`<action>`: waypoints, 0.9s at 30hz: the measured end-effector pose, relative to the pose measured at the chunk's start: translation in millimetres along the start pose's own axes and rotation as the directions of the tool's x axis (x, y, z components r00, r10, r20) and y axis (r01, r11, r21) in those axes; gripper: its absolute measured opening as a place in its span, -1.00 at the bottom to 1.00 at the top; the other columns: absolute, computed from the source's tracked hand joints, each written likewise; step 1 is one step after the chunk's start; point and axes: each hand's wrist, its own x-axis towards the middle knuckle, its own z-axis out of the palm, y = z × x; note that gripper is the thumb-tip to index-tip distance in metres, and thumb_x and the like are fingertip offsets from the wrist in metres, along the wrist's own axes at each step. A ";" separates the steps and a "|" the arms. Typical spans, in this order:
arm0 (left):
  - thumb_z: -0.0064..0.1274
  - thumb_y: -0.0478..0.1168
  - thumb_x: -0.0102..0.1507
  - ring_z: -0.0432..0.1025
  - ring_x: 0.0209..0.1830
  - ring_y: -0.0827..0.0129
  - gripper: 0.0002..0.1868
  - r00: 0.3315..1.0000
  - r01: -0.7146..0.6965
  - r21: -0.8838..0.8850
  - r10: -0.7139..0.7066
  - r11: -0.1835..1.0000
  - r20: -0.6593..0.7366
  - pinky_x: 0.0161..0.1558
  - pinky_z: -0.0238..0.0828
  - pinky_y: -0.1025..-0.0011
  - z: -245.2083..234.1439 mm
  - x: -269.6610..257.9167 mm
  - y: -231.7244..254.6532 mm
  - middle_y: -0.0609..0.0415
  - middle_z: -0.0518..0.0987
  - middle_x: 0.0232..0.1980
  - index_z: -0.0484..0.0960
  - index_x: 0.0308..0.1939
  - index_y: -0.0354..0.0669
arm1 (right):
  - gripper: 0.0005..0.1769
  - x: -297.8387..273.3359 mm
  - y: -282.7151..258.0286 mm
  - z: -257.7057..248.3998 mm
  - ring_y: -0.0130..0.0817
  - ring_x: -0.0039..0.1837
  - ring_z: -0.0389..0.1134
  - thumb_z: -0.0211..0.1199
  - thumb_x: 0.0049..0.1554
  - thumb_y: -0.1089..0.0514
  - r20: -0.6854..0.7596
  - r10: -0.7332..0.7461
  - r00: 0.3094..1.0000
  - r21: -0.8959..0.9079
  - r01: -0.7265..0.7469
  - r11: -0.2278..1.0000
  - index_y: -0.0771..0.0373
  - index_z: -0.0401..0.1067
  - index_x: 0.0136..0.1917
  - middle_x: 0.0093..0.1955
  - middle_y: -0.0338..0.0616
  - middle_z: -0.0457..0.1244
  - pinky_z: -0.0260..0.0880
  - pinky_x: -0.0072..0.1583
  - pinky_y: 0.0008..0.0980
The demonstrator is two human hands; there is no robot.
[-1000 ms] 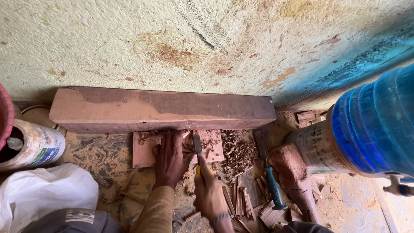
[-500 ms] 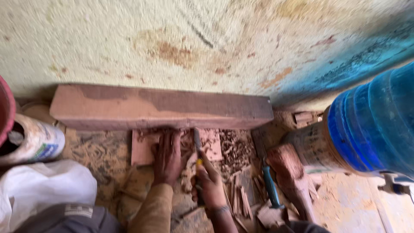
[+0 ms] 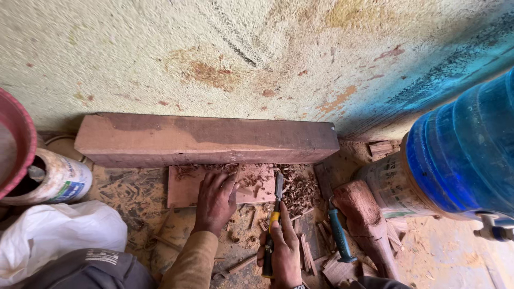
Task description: The person uses a chisel and a wooden mallet to carve a rectangular wooden block resting on the floor. They repeatedly strike the chisel to remove wood shavings, occasionally pausing to clear debris from the work surface.
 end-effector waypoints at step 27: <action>0.40 -0.19 0.06 0.21 0.48 0.05 -0.07 0.908 0.359 -0.013 -0.346 0.933 0.237 0.46 0.10 0.00 -5.9 12.5 1.4 -0.09 0.31 0.46 0.25 0.46 0.03 | -0.28 -1.4 25.9 -0.3 -0.48 -0.47 0.27 0.04 0.26 0.18 0.235 0.095 0.967 -0.540 0.049 0.840 0.00 -0.02 0.64 -0.37 -0.11 0.31 0.35 -0.42 -0.45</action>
